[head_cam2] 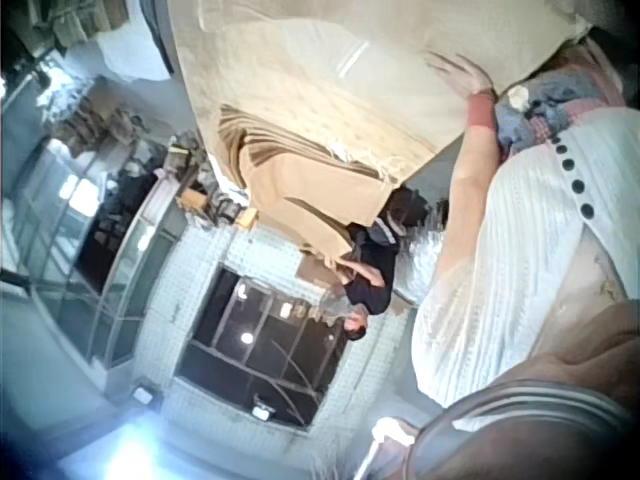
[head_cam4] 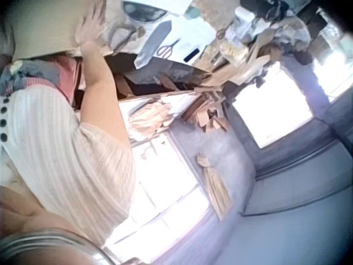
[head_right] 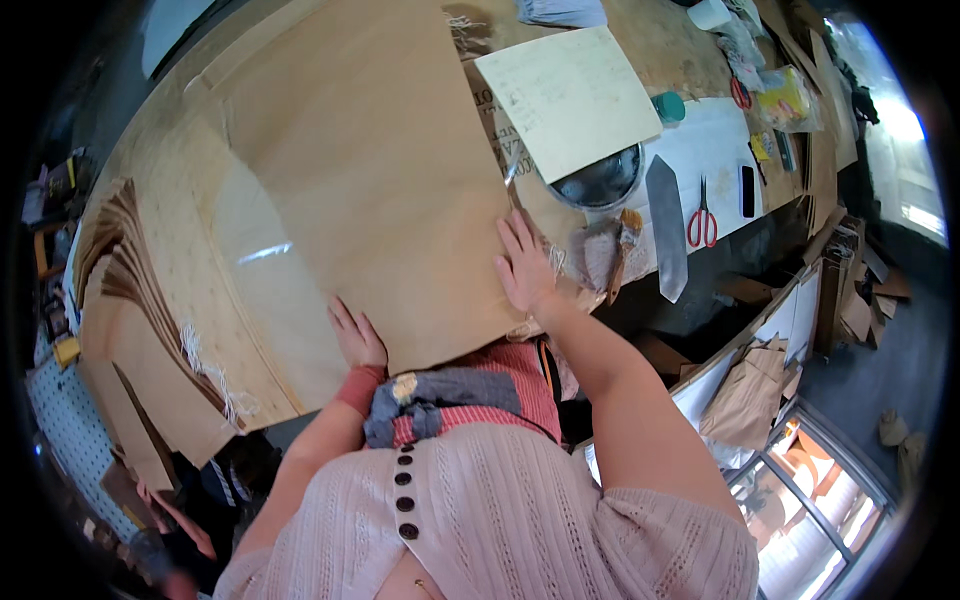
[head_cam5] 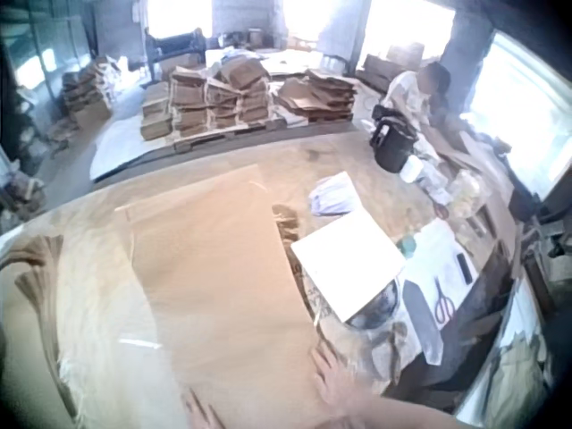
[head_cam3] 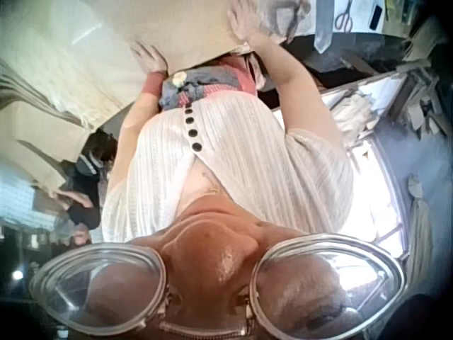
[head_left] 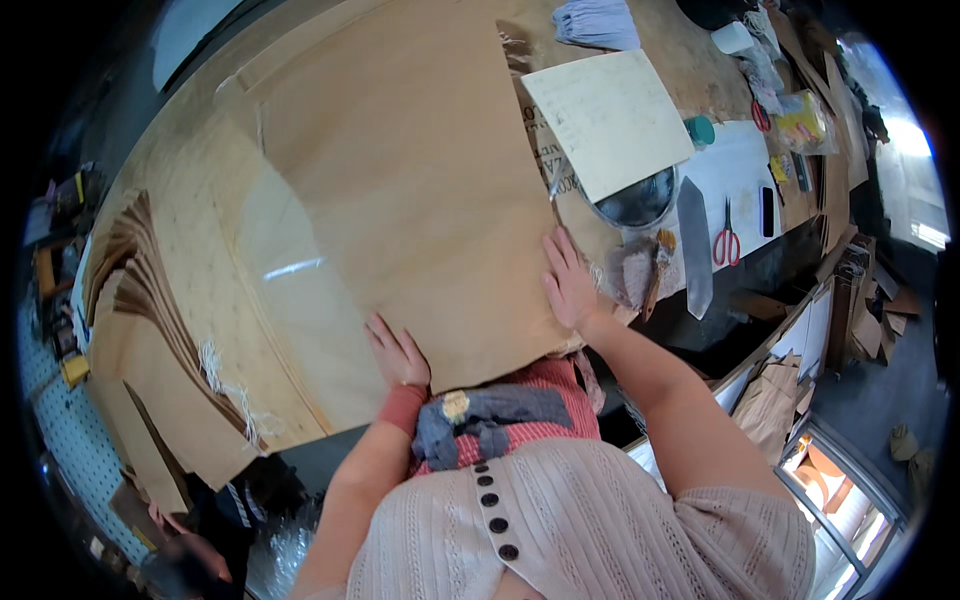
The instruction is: The person stacks flat brown paper sheets on a table, aligns them, and secures the bundle with a white string. They then fold the top edge of the stack and wrap the bundle with clear plastic tape. The person handles the paper sheets and string by hand throughout the process.
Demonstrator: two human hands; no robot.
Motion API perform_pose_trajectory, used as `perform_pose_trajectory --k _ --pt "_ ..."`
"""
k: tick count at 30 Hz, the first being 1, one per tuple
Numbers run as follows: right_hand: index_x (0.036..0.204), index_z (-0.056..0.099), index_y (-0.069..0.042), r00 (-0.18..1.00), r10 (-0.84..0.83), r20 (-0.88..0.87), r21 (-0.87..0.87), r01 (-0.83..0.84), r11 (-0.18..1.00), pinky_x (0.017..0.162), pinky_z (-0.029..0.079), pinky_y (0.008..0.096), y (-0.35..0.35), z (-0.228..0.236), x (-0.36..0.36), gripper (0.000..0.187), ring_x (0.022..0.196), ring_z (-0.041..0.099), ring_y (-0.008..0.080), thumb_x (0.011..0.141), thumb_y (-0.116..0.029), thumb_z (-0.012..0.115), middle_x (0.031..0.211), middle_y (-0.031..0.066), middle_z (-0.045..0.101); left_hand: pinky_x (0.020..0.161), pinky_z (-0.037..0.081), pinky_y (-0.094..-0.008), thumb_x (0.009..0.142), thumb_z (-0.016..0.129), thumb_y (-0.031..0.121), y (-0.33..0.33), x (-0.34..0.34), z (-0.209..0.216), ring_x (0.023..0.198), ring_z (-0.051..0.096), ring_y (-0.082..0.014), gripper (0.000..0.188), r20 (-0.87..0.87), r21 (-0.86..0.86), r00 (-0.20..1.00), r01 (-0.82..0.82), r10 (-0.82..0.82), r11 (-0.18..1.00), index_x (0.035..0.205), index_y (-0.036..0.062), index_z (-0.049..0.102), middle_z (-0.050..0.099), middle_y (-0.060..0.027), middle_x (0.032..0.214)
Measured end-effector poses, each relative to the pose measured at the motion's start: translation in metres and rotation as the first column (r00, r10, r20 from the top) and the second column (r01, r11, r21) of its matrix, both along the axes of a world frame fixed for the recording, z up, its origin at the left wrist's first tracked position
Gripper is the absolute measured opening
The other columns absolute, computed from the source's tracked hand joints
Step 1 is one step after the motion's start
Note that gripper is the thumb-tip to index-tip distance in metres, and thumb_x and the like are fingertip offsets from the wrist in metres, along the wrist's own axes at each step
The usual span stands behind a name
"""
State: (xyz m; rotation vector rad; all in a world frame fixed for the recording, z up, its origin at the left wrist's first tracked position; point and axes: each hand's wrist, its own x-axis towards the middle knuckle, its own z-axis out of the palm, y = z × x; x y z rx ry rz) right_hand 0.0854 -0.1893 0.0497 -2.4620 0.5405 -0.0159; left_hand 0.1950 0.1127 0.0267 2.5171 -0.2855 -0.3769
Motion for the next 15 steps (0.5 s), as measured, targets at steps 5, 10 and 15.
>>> perform_pose_trajectory --k 5,10,15 --pt "0.138 0.029 0.000 0.999 0.018 0.049 0.074 -0.021 0.997 0.108 0.023 0.0473 -0.003 -0.006 0.000 0.060 0.131 0.024 0.0430 0.084 -0.021 0.046 0.145 0.0248 0.022 0.109 0.018 -0.0461 0.093 0.035 0.024 -0.002 -0.006 -0.011 0.132 0.020 -0.0469 0.061 0.064 -0.013 0.997 0.044 -0.043 0.999 0.141 -0.0070 0.013 0.019 -0.0344 0.142" --pt "0.138 0.025 0.004 0.974 0.019 -0.227 0.042 -0.010 0.999 0.107 0.026 0.0466 -0.014 0.021 0.022 0.067 0.128 0.030 0.0422 0.082 -0.021 0.051 0.141 0.0280 0.025 0.110 0.019 -0.0443 0.093 0.039 0.025 -0.001 0.012 0.004 0.132 0.023 -0.0433 0.064 -0.071 -0.058 0.995 0.066 -0.070 0.996 0.141 -0.0081 0.012 0.021 -0.0330 0.142" --pt "0.135 0.020 0.009 0.945 -0.210 -0.252 0.184 0.260 0.948 0.102 0.034 0.0416 -0.037 0.039 0.106 0.076 0.123 0.038 0.0394 0.079 -0.024 0.060 0.134 0.0299 0.035 0.092 0.043 -0.0338 0.082 0.067 0.022 0.017 0.115 0.021 0.106 0.055 -0.0255 0.080 -0.634 0.012 0.769 -0.101 0.085 0.995 0.137 -0.0107 0.019 0.053 -0.0210 0.119"
